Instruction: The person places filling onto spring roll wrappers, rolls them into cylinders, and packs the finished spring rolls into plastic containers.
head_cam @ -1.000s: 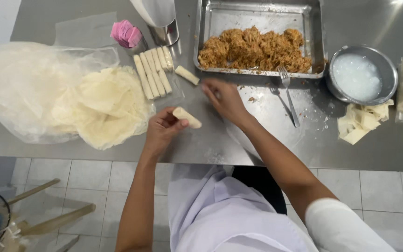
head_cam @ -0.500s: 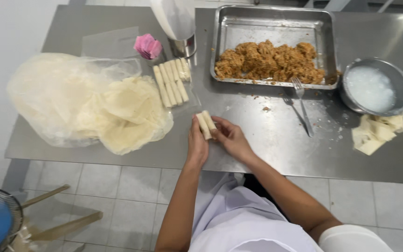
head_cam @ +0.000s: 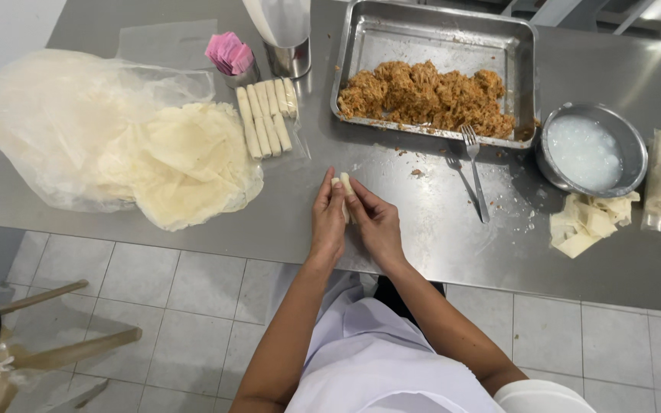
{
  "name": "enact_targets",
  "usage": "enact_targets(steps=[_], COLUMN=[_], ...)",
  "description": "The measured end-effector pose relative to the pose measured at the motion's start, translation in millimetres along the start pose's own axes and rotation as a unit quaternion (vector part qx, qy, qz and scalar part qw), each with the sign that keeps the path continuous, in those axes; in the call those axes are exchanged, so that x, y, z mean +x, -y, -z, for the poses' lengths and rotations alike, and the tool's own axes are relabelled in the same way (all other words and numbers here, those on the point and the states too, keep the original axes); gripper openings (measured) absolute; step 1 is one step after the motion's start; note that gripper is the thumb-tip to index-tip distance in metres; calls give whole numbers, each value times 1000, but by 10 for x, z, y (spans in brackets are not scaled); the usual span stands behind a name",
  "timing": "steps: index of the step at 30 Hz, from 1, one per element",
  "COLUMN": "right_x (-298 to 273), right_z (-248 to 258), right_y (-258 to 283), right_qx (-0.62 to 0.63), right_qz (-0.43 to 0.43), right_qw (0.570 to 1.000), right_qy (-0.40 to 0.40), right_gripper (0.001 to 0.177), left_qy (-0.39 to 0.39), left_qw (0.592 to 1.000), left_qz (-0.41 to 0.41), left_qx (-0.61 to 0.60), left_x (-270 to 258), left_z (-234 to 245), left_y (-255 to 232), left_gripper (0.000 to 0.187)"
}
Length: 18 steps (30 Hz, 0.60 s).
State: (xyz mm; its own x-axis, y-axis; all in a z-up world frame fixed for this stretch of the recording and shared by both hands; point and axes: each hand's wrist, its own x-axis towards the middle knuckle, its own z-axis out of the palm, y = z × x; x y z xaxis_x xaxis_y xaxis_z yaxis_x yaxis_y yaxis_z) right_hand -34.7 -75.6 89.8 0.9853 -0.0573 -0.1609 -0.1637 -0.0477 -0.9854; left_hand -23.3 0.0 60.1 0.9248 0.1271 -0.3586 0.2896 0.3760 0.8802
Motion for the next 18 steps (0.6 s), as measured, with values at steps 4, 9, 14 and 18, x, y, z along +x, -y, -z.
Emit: enact_targets(steps=[4,9,14,18], right_x=[-159,196,395,522], right_z=[-70,219,1030,2063], right_y=[152,-314,-179,-123], right_qx=[41,285,561,190], right_qz=[-42,-142,-170,-14], right_qw=[998,947,807,963], right_qy=[-4,-38,-77,-191], right_gripper=[39,36,33,47], left_qy=[82,126,-128,-37], left_qw=[991,958,827,764], left_qz=[36,-19,-289,-235], left_qx=[95,255,466,600], left_x=[76,487,1698,1834], left_z=[17,250,728,957], left_y=[181,-114,-774,-700], left_gripper=[73,80,44,46])
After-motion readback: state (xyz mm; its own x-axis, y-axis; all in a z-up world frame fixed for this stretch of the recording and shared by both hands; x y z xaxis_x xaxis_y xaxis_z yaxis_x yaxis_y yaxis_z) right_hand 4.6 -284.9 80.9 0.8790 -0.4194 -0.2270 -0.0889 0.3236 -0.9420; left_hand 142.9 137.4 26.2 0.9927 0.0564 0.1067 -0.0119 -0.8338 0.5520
